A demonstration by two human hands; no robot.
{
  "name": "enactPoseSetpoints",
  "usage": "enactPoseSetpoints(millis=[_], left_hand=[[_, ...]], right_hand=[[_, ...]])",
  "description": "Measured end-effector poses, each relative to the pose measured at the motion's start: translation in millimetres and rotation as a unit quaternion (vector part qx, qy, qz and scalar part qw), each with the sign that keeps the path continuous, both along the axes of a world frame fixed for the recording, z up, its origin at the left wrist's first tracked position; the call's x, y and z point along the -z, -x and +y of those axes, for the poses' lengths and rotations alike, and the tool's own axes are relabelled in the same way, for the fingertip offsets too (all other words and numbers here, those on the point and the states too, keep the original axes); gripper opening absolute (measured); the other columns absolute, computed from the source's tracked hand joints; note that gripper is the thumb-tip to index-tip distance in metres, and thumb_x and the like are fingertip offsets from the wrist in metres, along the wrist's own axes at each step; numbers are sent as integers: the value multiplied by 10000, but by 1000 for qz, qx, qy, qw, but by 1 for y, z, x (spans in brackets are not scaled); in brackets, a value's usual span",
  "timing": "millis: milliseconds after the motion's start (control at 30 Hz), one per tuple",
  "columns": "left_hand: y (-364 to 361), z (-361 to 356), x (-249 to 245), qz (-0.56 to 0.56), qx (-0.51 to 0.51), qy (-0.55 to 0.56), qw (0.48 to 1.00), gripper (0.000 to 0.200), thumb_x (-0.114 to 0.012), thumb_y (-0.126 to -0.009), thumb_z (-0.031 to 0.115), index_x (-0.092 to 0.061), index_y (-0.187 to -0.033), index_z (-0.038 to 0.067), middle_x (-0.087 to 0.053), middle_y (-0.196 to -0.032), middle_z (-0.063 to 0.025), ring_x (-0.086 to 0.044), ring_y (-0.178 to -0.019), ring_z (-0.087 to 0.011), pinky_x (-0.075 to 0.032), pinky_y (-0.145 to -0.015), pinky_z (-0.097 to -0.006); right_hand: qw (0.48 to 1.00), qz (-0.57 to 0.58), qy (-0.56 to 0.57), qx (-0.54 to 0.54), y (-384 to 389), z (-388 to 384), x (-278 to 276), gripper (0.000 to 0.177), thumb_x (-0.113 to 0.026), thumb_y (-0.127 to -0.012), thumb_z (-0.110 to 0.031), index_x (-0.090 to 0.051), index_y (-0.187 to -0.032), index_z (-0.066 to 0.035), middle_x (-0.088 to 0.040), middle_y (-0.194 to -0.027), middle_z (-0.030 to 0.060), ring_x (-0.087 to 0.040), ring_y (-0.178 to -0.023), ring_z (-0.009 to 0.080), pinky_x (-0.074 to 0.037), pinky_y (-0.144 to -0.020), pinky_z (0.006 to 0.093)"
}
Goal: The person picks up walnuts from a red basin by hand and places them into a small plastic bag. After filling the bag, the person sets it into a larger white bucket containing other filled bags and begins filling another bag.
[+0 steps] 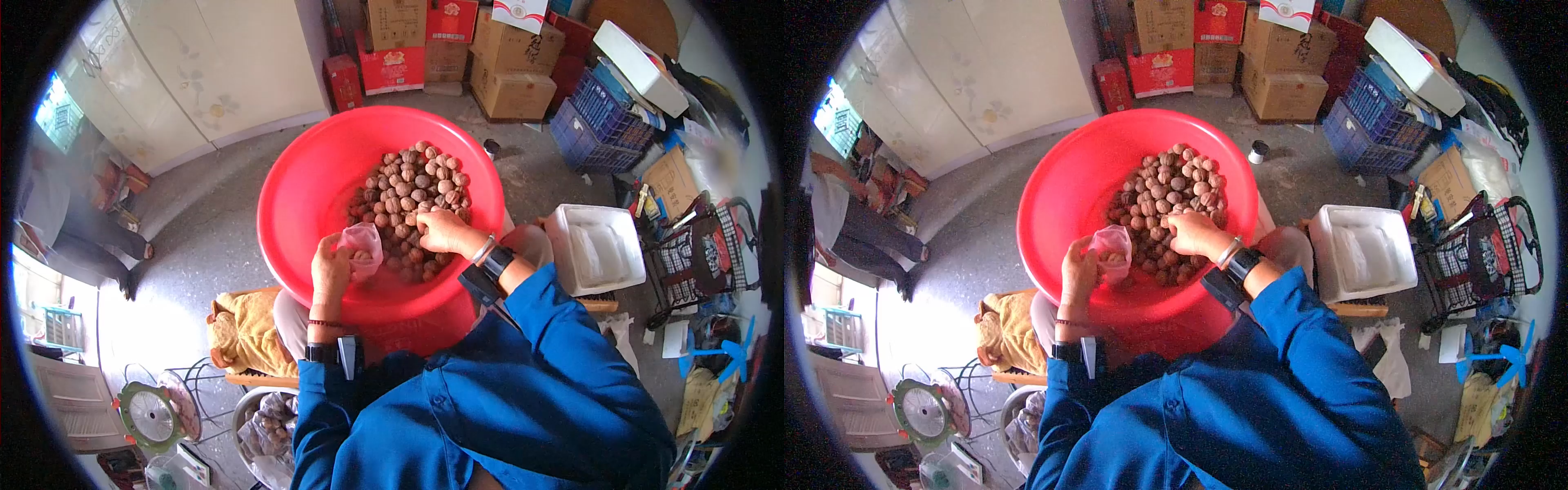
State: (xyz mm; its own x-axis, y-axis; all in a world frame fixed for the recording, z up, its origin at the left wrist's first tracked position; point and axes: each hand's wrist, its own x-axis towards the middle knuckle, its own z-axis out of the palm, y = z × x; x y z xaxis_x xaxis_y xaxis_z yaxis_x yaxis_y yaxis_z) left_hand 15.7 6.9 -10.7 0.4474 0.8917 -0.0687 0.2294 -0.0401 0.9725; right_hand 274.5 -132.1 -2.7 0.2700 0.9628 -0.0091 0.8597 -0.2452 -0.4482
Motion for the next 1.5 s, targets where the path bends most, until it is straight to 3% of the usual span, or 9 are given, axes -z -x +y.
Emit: enactPoseSetpoints(millis=[233,300,433,600,900,933,1067,1267,1500], left_hand=[[1,-6,-20,32,10,43,998,327,-543,-953,85,-650,-1246,-11,-729,-811,-143,-668,-611,-154,-539,-528,-309],[-1,-5,-16,28,6,25,999,338,-537,-956,89,-641,-1261,-11,-731,-813,-145,-668,-608,-155,-534,-516,-309],[0,-8,-22,17,10,48,999,351,-534,-963,104,-629,-1279,-15,-738,-830,-147,-685,-619,-173,-548,-534,-314],[-1,-3,-11,24,12,19,999,321,-565,-965,124,-655,-1237,-21,-742,-850,-149,-700,-663,-185,-570,-591,-316],[0,1,3,-6,14,-19,1000,309,-627,-965,163,-674,-1210,-19,-736,-857,-137,-682,-687,-157,-557,-608,-306],[-1,3,6,-15,9,-16,1000,312,-630,-968,167,-671,-1215,-20,-734,-853,-131,-673,-667,-150,-548,-590,-303],[0,-8,-13,-2,7,-26,1000,318,-630,-977,176,-663,-1221,-25,-729,-843,-122,-661,-638,-140,-533,-565,-293],[-2,-11,-22,5,9,11,1000,308,-593,-992,153,-653,-1238,-22,-718,-815,-113,-649,-592,-136,-518,-516,-295],[1,-12,-26,19,16,46,999,323,-576,-981,134,-642,-1258,-19,-712,-783,-110,-633,-554,-134,-510,-489,-298]], right_hand=[[994,-73,-62,-57,8,-1,-2,156,-668,-809,-113,-683,-960,-77,-702,-1007,171,-698,-993,374,-571,-810,475],[988,-140,35,-57,13,-1,-8,238,-731,-770,-135,-703,-1002,-90,-690,-1055,189,-690,-994,414,-570,-821,489],[972,-204,63,-94,21,3,-6,244,-607,-905,-141,-753,-1101,-133,-684,-1137,185,-694,-1079,370,-587,-853,479],[958,-252,42,-129,11,11,12,246,-580,-925,-141,-757,-1090,-99,-690,-1133,168,-706,-1069,349,-594,-840,468],[994,67,-69,49,0,6,10,226,-734,-804,-173,-733,-1015,-92,-729,-975,141,-712,-908,374,-575,-811,446],[991,82,-64,81,-1,11,10,205,-767,-819,-202,-734,-964,-62,-744,-897,127,-727,-869,298,-572,-781,393],[966,229,-71,100,-14,21,30,350,-776,-814,-344,-744,-997,-47,-758,-944,175,-742,-914,296,-571,-842,391],[937,343,-46,43,-4,13,-1,378,-734,-914,-280,-700,-1247,-104,-728,-921,46,-655,-779,114,-560,-672,310],[918,393,-50,22,6,10,-17,284,-699,-973,-159,-678,-1253,-116,-608,-828,-50,-550,-661,50,-497,-590,235]])
